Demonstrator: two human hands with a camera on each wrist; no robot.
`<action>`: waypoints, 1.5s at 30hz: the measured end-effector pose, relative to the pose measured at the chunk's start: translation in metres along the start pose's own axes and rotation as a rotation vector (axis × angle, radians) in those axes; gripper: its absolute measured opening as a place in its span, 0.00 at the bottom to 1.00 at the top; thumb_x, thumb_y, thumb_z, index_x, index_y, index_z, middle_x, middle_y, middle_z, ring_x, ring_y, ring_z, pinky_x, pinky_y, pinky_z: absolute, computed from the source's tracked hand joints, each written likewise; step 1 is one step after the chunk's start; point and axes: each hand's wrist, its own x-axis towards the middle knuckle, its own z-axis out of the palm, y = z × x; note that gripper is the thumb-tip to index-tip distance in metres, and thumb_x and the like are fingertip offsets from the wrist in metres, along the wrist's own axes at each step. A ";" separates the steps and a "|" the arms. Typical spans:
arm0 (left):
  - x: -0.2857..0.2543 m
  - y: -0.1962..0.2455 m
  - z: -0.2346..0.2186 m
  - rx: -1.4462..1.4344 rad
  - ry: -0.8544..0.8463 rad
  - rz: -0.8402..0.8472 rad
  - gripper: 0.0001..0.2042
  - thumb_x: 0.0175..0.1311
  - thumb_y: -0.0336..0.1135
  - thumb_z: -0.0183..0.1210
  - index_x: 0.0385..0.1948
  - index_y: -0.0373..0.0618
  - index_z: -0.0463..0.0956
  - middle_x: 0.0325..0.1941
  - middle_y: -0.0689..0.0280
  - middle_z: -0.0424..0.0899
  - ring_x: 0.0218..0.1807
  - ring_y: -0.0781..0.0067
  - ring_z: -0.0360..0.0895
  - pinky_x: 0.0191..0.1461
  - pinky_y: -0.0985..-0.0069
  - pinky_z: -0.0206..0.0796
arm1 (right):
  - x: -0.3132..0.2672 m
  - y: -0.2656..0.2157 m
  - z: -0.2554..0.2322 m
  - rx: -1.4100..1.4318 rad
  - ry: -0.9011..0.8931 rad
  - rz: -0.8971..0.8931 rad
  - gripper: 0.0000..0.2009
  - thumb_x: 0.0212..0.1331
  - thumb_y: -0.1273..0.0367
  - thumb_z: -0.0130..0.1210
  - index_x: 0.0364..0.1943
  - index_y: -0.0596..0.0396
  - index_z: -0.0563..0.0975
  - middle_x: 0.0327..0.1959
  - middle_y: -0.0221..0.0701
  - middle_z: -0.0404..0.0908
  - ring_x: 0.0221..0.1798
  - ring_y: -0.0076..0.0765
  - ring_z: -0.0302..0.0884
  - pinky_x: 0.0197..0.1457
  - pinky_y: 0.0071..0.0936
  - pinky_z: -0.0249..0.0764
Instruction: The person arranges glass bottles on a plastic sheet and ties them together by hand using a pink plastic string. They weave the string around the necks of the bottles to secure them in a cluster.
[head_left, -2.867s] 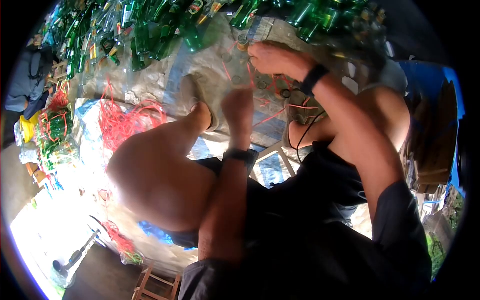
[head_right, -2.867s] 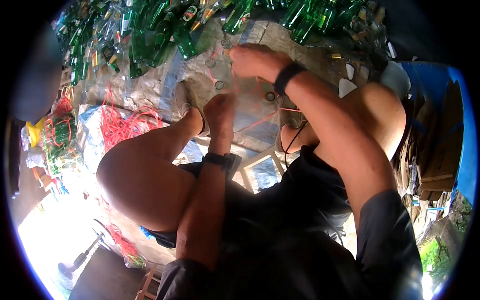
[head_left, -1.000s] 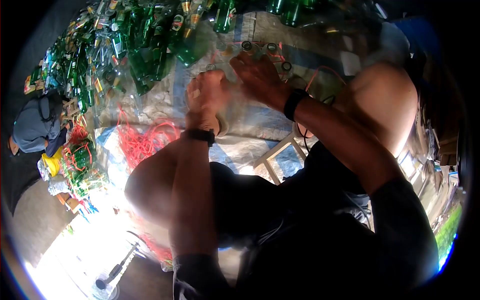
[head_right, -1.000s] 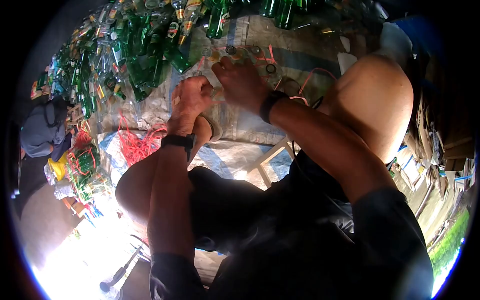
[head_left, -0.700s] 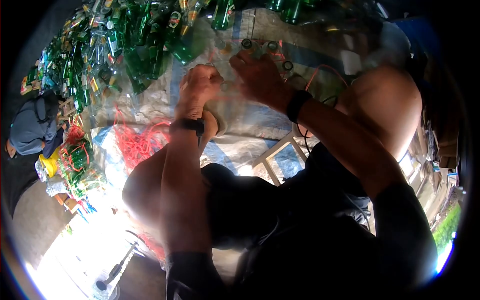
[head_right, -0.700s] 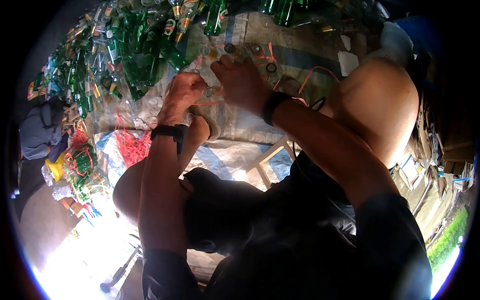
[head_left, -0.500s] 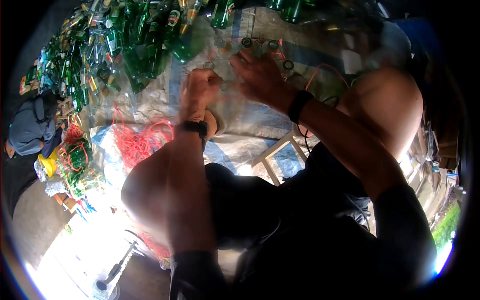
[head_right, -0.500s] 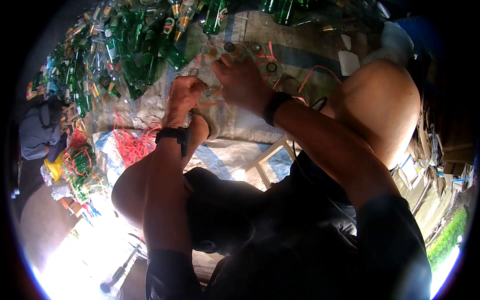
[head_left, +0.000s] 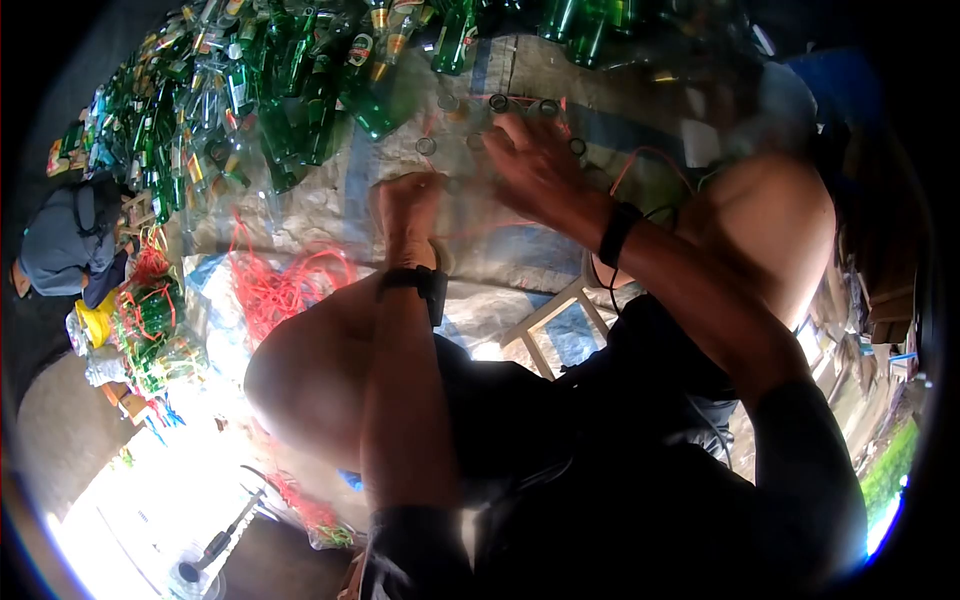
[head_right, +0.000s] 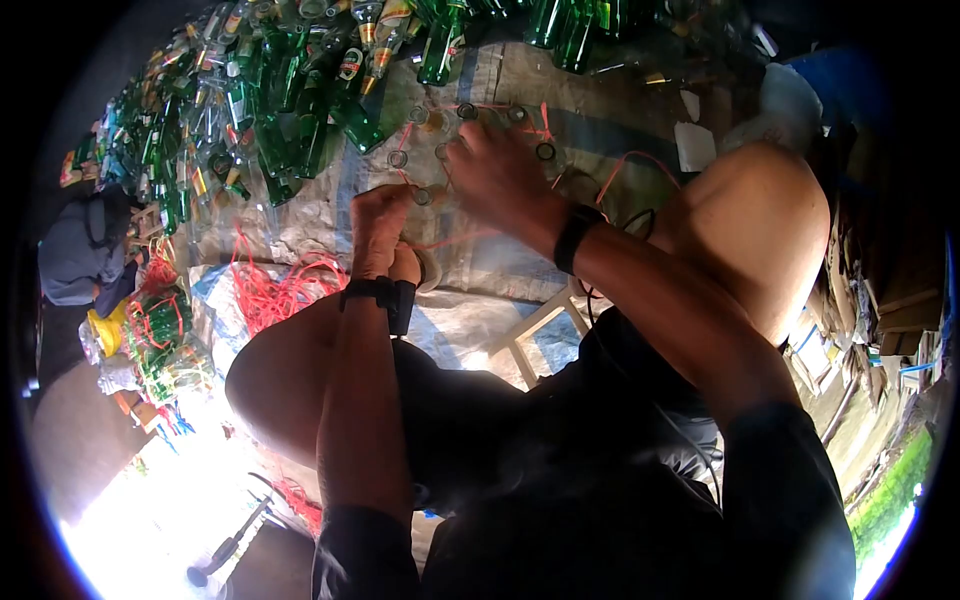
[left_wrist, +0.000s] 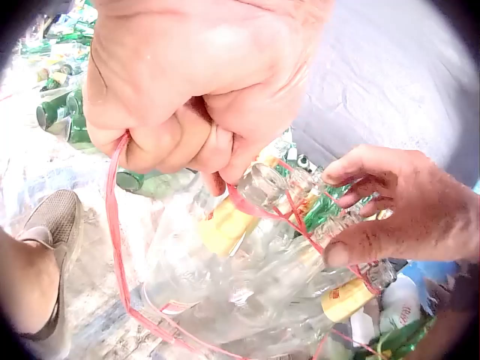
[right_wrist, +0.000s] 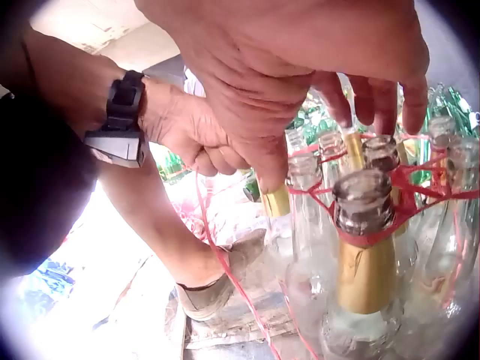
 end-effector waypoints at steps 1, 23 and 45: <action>0.001 -0.005 0.003 -0.005 0.004 0.001 0.10 0.54 0.35 0.63 0.31 0.38 0.86 0.26 0.65 0.85 0.29 0.80 0.75 0.36 0.77 0.67 | -0.002 0.002 -0.005 -0.044 -0.028 -0.031 0.20 0.41 0.68 0.66 0.41 0.53 0.73 0.45 0.38 0.72 0.42 0.48 0.75 0.45 0.44 0.70; -0.018 0.007 0.003 -0.306 0.049 -0.092 0.09 0.53 0.32 0.62 0.32 0.37 0.86 0.23 0.72 0.82 0.29 0.85 0.72 0.34 0.78 0.66 | -0.026 0.079 -0.035 0.137 -0.487 0.319 0.25 0.51 0.67 0.60 0.58 0.46 0.74 0.33 0.42 0.83 0.40 0.54 0.81 0.45 0.47 0.77; -0.031 -0.130 0.099 0.333 -0.223 0.021 0.14 0.64 0.42 0.59 0.44 0.43 0.81 0.37 0.67 0.84 0.39 0.80 0.78 0.42 0.79 0.68 | 0.027 0.098 -0.007 0.047 -0.460 0.212 0.15 0.54 0.74 0.57 0.48 0.59 0.77 0.40 0.48 0.81 0.45 0.56 0.78 0.47 0.46 0.74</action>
